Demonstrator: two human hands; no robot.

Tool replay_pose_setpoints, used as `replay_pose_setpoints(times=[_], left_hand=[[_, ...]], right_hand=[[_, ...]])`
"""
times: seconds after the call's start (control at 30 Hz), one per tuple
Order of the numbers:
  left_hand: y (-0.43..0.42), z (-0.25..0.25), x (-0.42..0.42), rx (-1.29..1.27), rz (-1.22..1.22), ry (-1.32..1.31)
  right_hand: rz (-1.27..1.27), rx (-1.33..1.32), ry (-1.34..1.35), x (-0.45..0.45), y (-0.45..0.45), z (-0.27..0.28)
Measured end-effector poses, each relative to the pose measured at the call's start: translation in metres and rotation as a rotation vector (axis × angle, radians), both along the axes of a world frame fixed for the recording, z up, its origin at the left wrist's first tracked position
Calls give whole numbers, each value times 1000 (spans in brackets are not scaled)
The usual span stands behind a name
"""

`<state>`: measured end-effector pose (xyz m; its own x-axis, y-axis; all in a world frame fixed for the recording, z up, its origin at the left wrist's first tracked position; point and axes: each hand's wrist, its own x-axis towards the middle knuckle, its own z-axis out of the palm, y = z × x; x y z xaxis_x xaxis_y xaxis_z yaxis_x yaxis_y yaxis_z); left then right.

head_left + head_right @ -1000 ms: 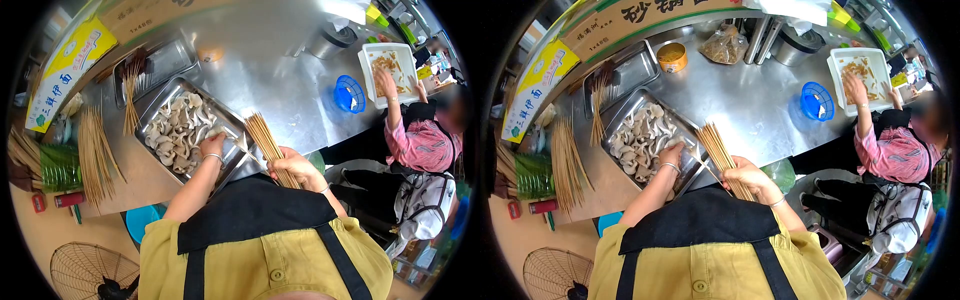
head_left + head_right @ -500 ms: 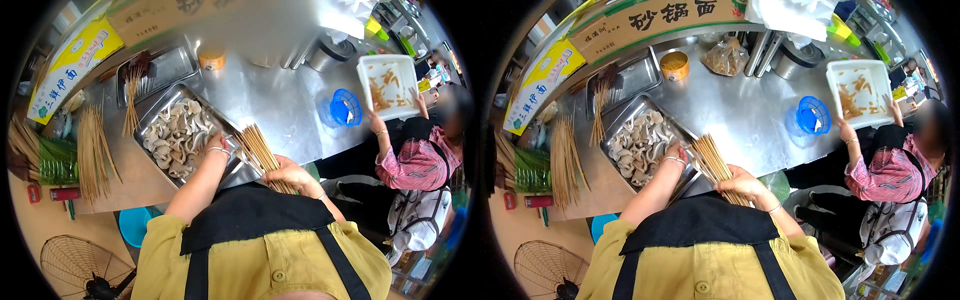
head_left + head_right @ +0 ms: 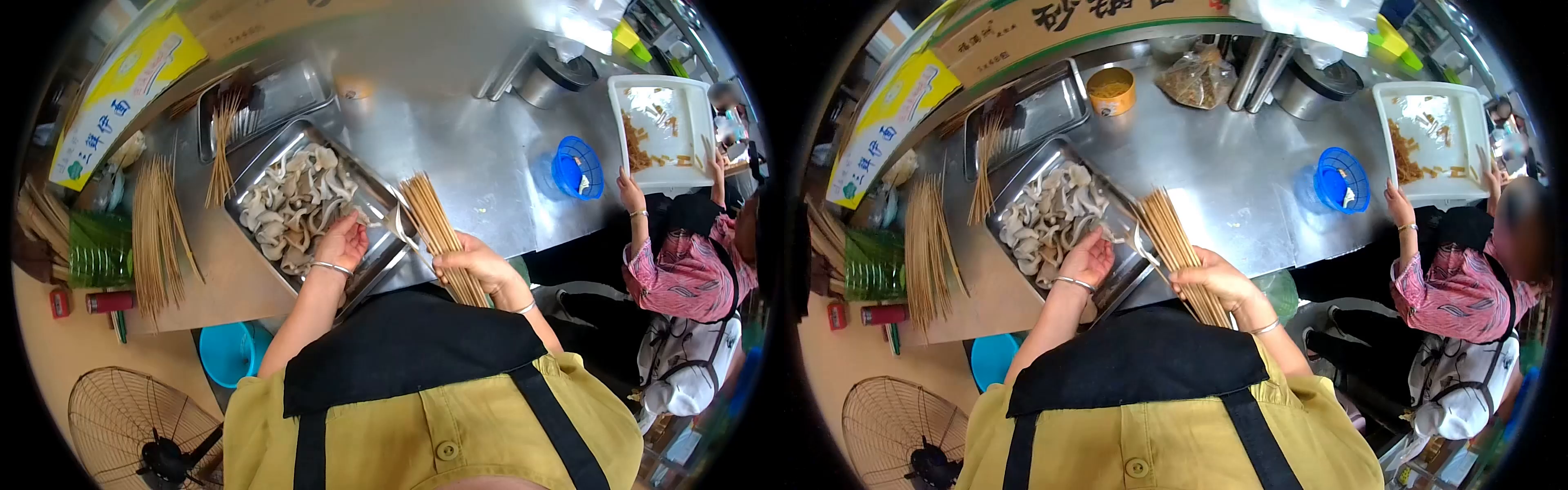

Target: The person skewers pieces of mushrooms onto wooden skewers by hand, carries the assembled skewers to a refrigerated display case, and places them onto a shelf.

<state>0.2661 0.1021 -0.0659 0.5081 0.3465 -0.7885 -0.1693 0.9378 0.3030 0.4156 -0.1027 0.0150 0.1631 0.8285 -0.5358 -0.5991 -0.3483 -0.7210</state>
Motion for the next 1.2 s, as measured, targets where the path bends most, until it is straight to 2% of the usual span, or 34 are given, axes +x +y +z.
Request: replay_pose_setpoints(times=[0.1, 0.2, 0.33, 0.6, 0.7, 0.87, 0.97, 1.2], left_hand=[[4, 3, -17, 77, 68, -76], [9, 17, -30, 189, 20, -147], [15, 38, -47, 352, -11, -189], [16, 63, -66, 457, -87, -169], [18, 55, -70, 521, -50, -182], [23, 49, -74, 391, 158, -118], [16, 71, -73, 461, 230, -48], [19, 62, -82, 613, 154, -76]], right_hand=[[-39, -2, 36, -4, 8, 6], [70, -31, -187, -10, 20, 16], [124, -59, -194, -26, 29, 16], [164, -26, -278, -53, 38, 39], [166, -23, -320, -64, 43, 39], [276, -14, -435, -71, 46, 36], [308, 27, -387, -73, 46, 25], [257, 58, -418, -84, 50, 28]])
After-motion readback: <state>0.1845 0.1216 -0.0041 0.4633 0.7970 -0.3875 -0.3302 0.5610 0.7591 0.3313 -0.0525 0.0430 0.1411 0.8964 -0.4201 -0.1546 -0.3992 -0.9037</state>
